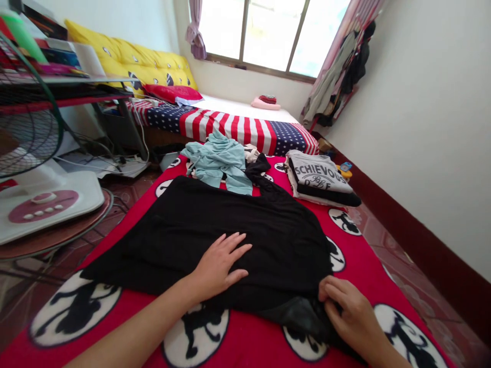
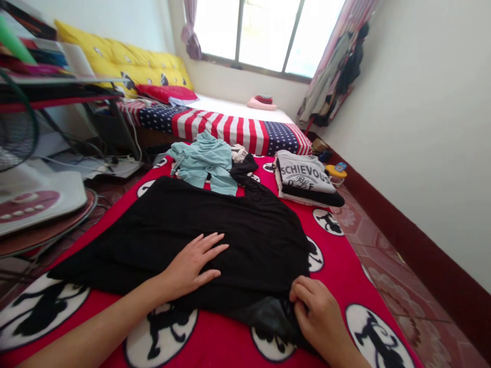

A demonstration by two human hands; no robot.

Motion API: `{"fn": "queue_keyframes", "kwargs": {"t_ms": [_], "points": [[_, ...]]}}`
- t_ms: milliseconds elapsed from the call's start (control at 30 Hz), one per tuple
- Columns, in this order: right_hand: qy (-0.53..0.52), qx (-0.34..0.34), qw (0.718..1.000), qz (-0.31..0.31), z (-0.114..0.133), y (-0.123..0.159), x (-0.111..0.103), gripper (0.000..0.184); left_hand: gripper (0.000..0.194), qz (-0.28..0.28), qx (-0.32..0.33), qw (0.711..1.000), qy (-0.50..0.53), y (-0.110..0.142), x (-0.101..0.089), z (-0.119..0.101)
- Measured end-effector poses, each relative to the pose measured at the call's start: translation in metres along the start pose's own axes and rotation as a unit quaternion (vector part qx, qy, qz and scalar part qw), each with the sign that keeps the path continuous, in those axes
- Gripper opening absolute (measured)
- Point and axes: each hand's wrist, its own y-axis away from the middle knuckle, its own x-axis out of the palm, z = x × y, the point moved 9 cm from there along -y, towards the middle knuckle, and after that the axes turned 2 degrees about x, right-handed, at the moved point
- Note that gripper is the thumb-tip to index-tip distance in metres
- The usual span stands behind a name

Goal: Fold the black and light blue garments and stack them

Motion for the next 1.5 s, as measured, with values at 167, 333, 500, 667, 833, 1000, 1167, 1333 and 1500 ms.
{"fn": "queue_keyframes", "kwargs": {"t_ms": [167, 333, 500, 667, 833, 1000, 1167, 1333, 1500], "points": [[-0.031, -0.006, 0.999, -0.038, 0.039, -0.048, 0.009, 0.03, 0.063, 0.014, 0.001, 1.0, -0.006, 0.0, -0.003, -0.005], [-0.017, -0.079, 0.993, 0.092, 0.085, -0.084, 0.072, 0.061, 0.072, -0.016, -0.03, 0.998, -0.048, 0.015, -0.017, 0.012], [0.023, -0.083, 0.988, 0.128, 0.081, -0.08, 0.099, 0.064, 0.069, -0.056, -0.125, 0.983, -0.123, 0.064, -0.047, 0.084], [0.029, -0.067, 0.988, 0.139, 0.08, -0.077, 0.097, 0.062, 0.058, -0.031, -0.223, 0.961, -0.164, 0.094, -0.073, 0.139], [0.022, -0.047, 0.989, 0.14, 0.083, -0.079, 0.096, 0.06, 0.036, 0.025, -0.238, 0.946, -0.22, 0.039, -0.089, 0.112], [0.009, -0.035, 0.99, 0.135, 0.08, -0.075, 0.096, 0.058, 0.047, -0.017, -0.135, 0.988, -0.073, -0.039, -0.064, 0.06], [-0.051, -0.016, 0.991, 0.119, 0.077, -0.085, 0.081, 0.046, 0.051, -0.059, -0.115, 0.991, -0.044, -0.064, -0.019, 0.065], [-0.176, 0.011, 0.978, 0.109, 0.053, -0.15, 0.069, 0.017, 0.048, -0.097, -0.112, 0.988, -0.05, -0.063, -0.012, 0.072], [-0.186, 0.128, 0.973, -0.04, -0.024, -0.254, 0.07, 0.021, 0.048, -0.098, -0.119, 0.988, -0.031, -0.063, -0.016, 0.073]]}}
